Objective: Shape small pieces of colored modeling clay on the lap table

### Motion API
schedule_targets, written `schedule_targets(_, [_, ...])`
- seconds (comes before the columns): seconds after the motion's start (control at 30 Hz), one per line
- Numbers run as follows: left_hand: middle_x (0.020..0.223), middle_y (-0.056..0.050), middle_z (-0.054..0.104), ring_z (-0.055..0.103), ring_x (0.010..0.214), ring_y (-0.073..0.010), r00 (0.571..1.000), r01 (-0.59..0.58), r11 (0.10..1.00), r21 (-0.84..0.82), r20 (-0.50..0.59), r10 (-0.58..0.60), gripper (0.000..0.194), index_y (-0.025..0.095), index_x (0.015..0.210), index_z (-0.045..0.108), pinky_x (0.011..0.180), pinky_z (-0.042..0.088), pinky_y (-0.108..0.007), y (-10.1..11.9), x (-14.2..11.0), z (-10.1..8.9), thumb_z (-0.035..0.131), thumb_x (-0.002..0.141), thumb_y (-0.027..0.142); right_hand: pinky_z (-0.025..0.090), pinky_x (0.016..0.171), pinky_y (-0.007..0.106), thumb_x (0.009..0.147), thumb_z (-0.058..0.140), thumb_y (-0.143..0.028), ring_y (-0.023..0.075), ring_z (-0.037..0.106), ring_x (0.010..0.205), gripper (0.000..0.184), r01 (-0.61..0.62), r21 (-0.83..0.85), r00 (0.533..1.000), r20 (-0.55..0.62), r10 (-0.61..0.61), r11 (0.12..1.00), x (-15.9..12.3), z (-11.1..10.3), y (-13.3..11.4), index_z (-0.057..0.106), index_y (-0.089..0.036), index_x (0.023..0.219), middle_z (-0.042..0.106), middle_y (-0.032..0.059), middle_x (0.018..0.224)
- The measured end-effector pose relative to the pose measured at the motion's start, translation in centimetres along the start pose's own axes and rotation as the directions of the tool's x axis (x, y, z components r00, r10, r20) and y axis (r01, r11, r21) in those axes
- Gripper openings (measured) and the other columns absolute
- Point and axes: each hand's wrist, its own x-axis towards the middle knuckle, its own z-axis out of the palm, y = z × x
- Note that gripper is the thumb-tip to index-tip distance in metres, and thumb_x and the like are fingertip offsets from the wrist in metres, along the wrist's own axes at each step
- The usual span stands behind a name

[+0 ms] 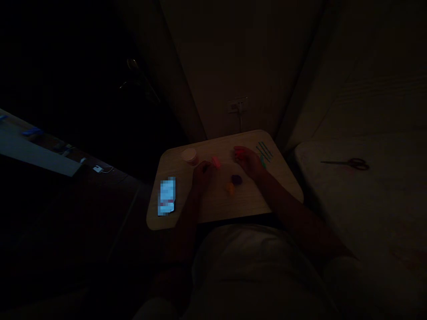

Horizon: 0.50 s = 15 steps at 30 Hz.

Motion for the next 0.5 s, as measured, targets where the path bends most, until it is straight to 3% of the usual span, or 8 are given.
schedule_targets(0.1, [0.078, 0.000, 0.064, 0.056, 0.075, -0.0159, 1.000, 0.002, 1.000, 0.003, -0.002, -0.002, 0.016, 0.019, 0.081, 0.066, 0.071, 0.044, -0.027, -0.1, 0.0, 0.0, 0.062, 0.086, 0.034, 0.050, 0.064, 0.024, 0.069, 0.076, -0.028, 0.0111, 0.058, 0.067, 0.022, 0.019, -0.031, 1.000, -0.022, -0.019, 0.999, 0.0, 0.1, 0.1, 0.069, -0.022, 0.090, 0.066, -0.0008, 0.077])
schedule_targets(0.23, [0.079, -0.001, 0.065, 0.057, 0.076, -0.0164, 1.000, 0.022, 1.000, 0.004, 0.001, -0.022, 0.017, 0.019, 0.080, 0.066, 0.071, 0.044, -0.027, 0.1, 0.0, 0.0, 0.061, 0.085, 0.035, 0.049, 0.059, 0.021, 0.069, 0.078, -0.026, 0.0087, 0.055, 0.061, 0.028, 0.032, -0.039, 0.999, -0.013, -0.032, 0.999, 0.1, 0.1, 0.5, 0.069, -0.023, 0.095, 0.064, -0.0039, 0.071])
schedule_targets(0.37, [0.078, -0.001, 0.065, 0.056, 0.076, -0.0163, 0.999, 0.036, 0.999, 0.009, -0.002, -0.036, 0.017, 0.019, 0.078, 0.066, 0.072, 0.044, -0.027, 0.5, 0.0, 0.0, 0.062, 0.085, 0.034, 0.059, 0.072, 0.030, 0.074, 0.075, -0.027, 0.0143, 0.066, 0.074, 0.028, 0.011, -0.015, 1.000, -0.026, -0.012, 1.000, 0.2, -0.1, 0.9, 0.065, -0.023, 0.101, 0.073, 0.0020, 0.084])
schedule_targets(0.5, [0.077, 0.000, 0.064, 0.055, 0.074, -0.0158, 0.999, 0.039, 0.999, 0.012, -0.014, -0.038, 0.015, 0.019, 0.078, 0.066, 0.069, 0.043, -0.027, 0.6, -0.1, 0.0, 0.062, 0.085, 0.033, 0.061, 0.079, 0.040, 0.072, 0.075, -0.026, 0.0196, 0.070, 0.081, 0.032, 0.022, -0.026, 1.000, 0.007, -0.021, 0.999, 0.2, -0.3, 1.0, 0.062, -0.024, 0.101, 0.074, 0.0055, 0.091])
